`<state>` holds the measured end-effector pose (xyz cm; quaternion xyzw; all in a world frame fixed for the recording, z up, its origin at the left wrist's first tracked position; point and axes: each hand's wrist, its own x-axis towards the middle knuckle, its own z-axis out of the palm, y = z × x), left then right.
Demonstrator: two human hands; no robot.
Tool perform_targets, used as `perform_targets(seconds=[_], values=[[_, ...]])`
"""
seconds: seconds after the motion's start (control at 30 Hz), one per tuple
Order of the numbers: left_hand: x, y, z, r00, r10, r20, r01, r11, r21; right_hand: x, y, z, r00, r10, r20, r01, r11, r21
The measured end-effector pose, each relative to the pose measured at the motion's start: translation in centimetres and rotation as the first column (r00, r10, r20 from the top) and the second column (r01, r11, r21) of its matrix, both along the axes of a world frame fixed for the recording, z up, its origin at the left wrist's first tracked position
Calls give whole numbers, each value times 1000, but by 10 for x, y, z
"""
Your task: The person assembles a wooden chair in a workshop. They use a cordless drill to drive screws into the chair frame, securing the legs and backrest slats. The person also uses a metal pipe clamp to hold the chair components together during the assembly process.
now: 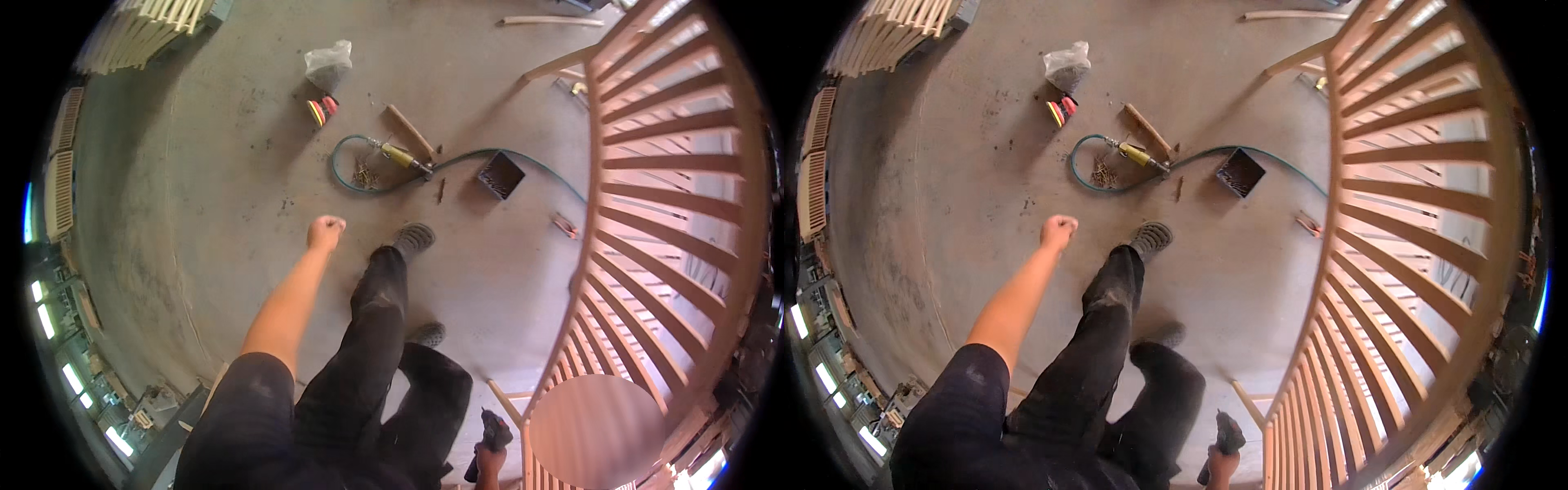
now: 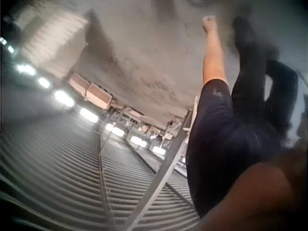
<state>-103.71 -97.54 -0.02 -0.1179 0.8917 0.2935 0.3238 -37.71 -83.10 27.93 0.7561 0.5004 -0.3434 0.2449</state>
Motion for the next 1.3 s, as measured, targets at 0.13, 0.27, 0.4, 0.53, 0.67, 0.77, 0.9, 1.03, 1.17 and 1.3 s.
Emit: perform_targets(seconds=[0.13,0.27,0.4,0.53,0.67,0.77,0.9,1.03,1.17,1.3], values=[[-92,47,-118,987,105,-125,-99,994,53,3,-6,-94,998,48,-27,-51,994,-96],[-141,86,-205,973,61,-222,-67,997,-23,-16,-29,-157,993,71,94,-44,964,-263],[-169,102,-244,974,-120,-194,38,924,-381,-10,-59,-243,984,-140,108,169,927,-334],[-175,89,-279,954,-126,-271,56,965,-255,3,-103,-327,949,-213,231,183,972,145],[-176,50,-293,780,-393,-487,315,919,-236,6,-120,-361,932,-283,226,279,959,48],[-150,45,-280,821,-269,-504,223,963,-151,-2,-129,-357,907,-348,235,340,937,75],[-71,149,-175,938,-292,-187,341,875,343,47,-188,-386,867,-452,210,427,891,154],[-2,243,-71,595,-632,-496,803,457,382,77,-221,-444,821,-558,116,524,819,234],[121,314,53,85,-792,-605,977,-53,206,66,-245,-456,728,-685,36,664,717,213],[262,335,130,-278,-816,-507,869,-439,230,39,-267,-491,661,-748,55,697,640,323]])
